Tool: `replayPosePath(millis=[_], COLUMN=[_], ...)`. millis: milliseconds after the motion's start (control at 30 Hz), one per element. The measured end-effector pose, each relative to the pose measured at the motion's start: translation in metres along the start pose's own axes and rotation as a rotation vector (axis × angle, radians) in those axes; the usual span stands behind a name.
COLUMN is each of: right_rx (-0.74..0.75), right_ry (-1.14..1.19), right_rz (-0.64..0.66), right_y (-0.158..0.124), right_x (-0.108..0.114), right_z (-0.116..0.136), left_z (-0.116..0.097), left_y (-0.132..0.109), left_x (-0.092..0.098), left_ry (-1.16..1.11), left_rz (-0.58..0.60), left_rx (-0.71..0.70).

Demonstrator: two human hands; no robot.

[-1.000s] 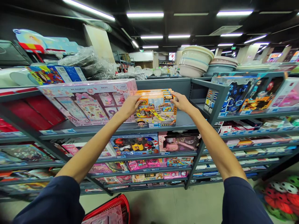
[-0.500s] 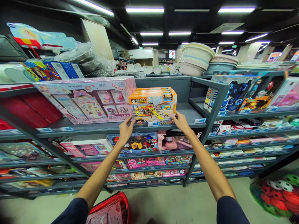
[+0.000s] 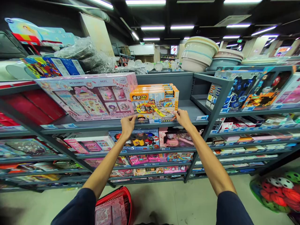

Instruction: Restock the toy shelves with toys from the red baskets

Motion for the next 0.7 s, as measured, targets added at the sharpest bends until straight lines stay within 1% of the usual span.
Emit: replayPosePath(millis=[133, 233, 300, 333, 367, 400, 433, 467, 500, 533, 567, 600, 633, 667, 700], right_rx=[-0.006, 0.008, 0.027, 0.039, 0.052, 0.063, 0.064, 0.049, 0.001, -0.089, -0.212, -0.353, -0.487, -0.591, -0.671], right_ry=[-0.027, 0.018, 0.076, 0.109, 0.144, 0.182, 0.226, 0.278, 0.340, 0.395, 0.444, 0.486, 0.509, 0.537, 0.569], right_rz=[0.001, 0.005, -0.016, -0.062, -0.134, -0.225, -0.326, -0.412, -0.468, -0.524, -0.518, -0.423, -0.222, 0.052, 0.304], right_y=[0.000, 0.001, -0.005, -0.013, -0.026, -0.044, -0.069, -0.098, -0.130, -0.167, -0.207, -0.247, -0.289, -0.337, -0.390], right_x=[-0.001, -0.001, 0.006, 0.014, 0.022, 0.028, 0.030, 0.023, 0.006, -0.020, -0.058, -0.107, -0.165, -0.228, -0.283], right_z=[0.001, 0.004, 0.008, 0.009, 0.009, 0.007, 0.002, -0.008, -0.024, -0.045, -0.068, -0.091, -0.108, -0.115, -0.115], left_z=[0.002, 0.002, -0.002, -0.005, -0.005, -0.001, 0.011, 0.030, 0.059, 0.096, 0.140, 0.186, 0.232, 0.275, 0.308], left_y=[0.001, 0.002, -0.001, -0.007, -0.016, -0.031, -0.051, -0.076, -0.106, -0.142, -0.184, -0.233, -0.290, -0.355, -0.426], left_x=[-0.003, -0.004, 0.005, 0.015, 0.027, 0.040, 0.054, 0.065, 0.073, 0.078, 0.079, 0.076, 0.068, 0.061, 0.058], left_ry=[0.009, -0.024, -0.024, -0.021, -0.021, -0.021, -0.021, -0.014, 0.007, 0.048, 0.103, 0.166, 0.240, 0.340, 0.416], left_rz=[-0.007, -0.008, -0.044, -0.085, -0.139, -0.201, -0.262, -0.307, -0.330, -0.336, -0.292, -0.198, -0.031, 0.180, 0.405], left_rx=[-0.011, -0.021, -0.059, -0.096, -0.140, -0.178, -0.196, -0.188, -0.143, -0.054, 0.073, 0.227, 0.409, 0.612, 0.793])
Point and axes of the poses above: each hand's wrist, its own y-axis towards the middle knuckle, its own x-axis out of the back of the hand, z = x × y, the point moved 10 cm from there along y, towards the middle knuckle, and after that the axes turned 3 degrees about z, right-handed, at the moved point
